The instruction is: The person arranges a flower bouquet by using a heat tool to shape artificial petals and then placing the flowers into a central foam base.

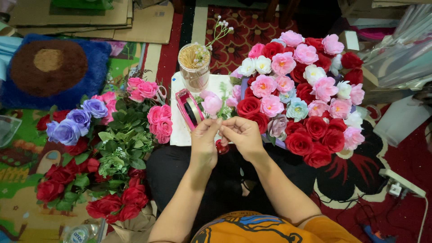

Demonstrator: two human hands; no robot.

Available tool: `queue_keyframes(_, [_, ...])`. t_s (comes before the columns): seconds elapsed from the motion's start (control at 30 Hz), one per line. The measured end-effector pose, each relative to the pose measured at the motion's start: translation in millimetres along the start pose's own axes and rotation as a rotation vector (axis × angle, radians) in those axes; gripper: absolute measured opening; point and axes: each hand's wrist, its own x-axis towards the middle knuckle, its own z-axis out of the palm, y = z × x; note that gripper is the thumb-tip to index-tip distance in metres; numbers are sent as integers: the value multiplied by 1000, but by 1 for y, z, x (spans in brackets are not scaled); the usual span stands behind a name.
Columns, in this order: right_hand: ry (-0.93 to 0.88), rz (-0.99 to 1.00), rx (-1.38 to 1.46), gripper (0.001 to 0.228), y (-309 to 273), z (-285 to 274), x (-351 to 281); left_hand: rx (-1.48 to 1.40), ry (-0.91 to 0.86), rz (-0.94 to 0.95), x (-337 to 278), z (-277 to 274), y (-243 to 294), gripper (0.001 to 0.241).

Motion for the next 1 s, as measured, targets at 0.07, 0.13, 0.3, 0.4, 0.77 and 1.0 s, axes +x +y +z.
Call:
queue_keyframes(0.07, [4,0,-5,17,6,-2,0,17,-5,-15,0,-4,-2,12])
queue_keyframes(0.13, [8,1,-11,17,9,-3,0,33,-10,-29,4,-10,-6,11])
queue_keyframes(0.3, [3,-78,-143,18,14,-7,3,221,50,160,2,-7,7,8])
queue_keyframes(0.4, [63,-214,-354,20,-24,-4,1,366,96,264,3,-7,14,9])
queue_keyframes(0.77, [165,-272,-336,14,-4,-3,17,1004,107,936,-5,-5,8,11])
queue_keyframes(1.0, [126,-66,-69,9,10,-6,16,994,55,1054,-8,-3,10,11])
